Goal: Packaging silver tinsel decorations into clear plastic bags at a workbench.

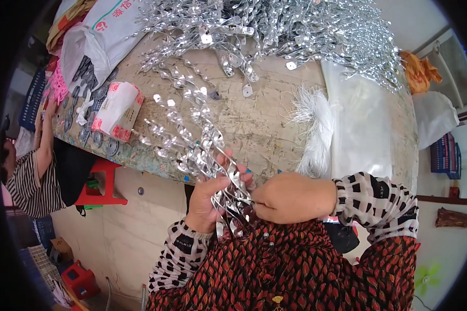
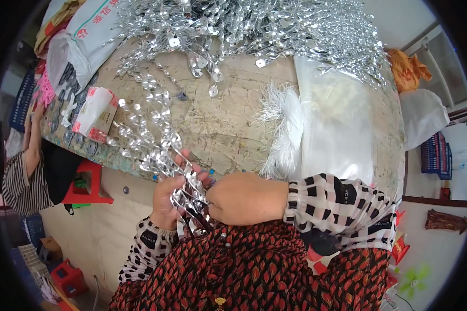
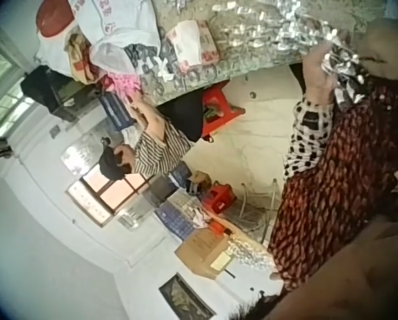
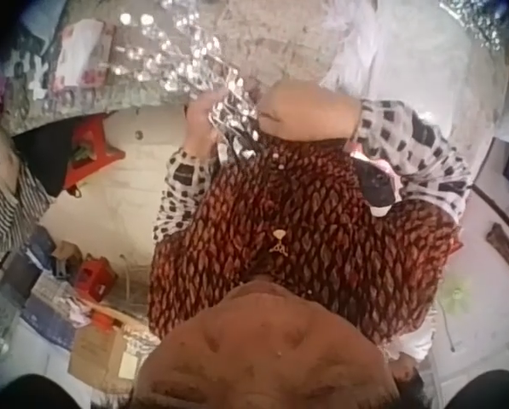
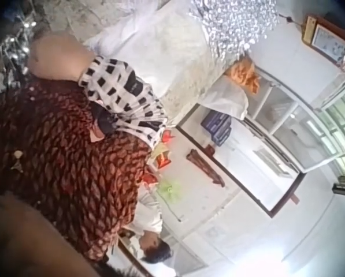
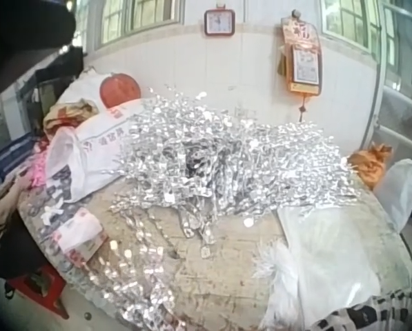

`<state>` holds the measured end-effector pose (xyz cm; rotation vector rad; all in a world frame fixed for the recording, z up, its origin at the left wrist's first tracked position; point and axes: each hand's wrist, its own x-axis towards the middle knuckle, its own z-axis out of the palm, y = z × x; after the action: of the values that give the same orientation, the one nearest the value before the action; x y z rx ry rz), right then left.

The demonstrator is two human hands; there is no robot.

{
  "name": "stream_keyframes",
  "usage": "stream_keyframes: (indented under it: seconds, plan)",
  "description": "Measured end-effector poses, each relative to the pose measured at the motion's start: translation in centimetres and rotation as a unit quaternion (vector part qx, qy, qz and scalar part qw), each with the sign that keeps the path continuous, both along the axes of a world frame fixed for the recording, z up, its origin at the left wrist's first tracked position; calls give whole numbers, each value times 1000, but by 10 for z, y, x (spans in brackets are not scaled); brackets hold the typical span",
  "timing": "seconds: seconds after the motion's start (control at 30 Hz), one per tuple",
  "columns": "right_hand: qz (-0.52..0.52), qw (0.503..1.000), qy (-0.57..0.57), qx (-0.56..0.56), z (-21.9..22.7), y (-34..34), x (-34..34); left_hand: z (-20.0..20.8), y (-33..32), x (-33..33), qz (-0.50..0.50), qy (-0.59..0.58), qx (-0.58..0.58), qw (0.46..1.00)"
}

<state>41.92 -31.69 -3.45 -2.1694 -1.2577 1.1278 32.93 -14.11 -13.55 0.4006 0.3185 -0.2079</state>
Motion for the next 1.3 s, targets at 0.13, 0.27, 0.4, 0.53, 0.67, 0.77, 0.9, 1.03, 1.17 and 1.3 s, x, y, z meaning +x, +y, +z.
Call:
stream_keyframes:
  seconds: [0.13,0.27,0.4,0.53,0.67,0.77,0.9,1.03,1.17,1.3]
  plan:
    - [60,986,154,4,2,26,58,-4,15,-11,71,-38,0,997]
    - [-126,954,-240,132,-47,103,113,-8,26,-14,144,-5,11,990]
    - [-195,824,-492,203,-94,164,126,-11,21,-10,157,26,-10,987]
    - [-165,825,-523,136,-97,165,126,-6,19,-4,153,28,-5,988]
    - [-193,932,-236,197,-69,127,83,-13,26,-10,181,44,-27,982]
    - [-215,955,-39,202,-49,76,38,-16,22,-7,184,27,-5,983]
    - [-110,984,-100,96,-38,32,-5,-16,12,-1,170,58,10,984]
    - [36,991,-104,78,-33,36,11,-12,15,-2,173,116,47,977]
    - [-101,969,-157,163,-53,73,85,-15,16,-4,190,125,43,973]
    - [-170,884,-382,207,-77,106,120,-13,14,0,190,121,50,973]
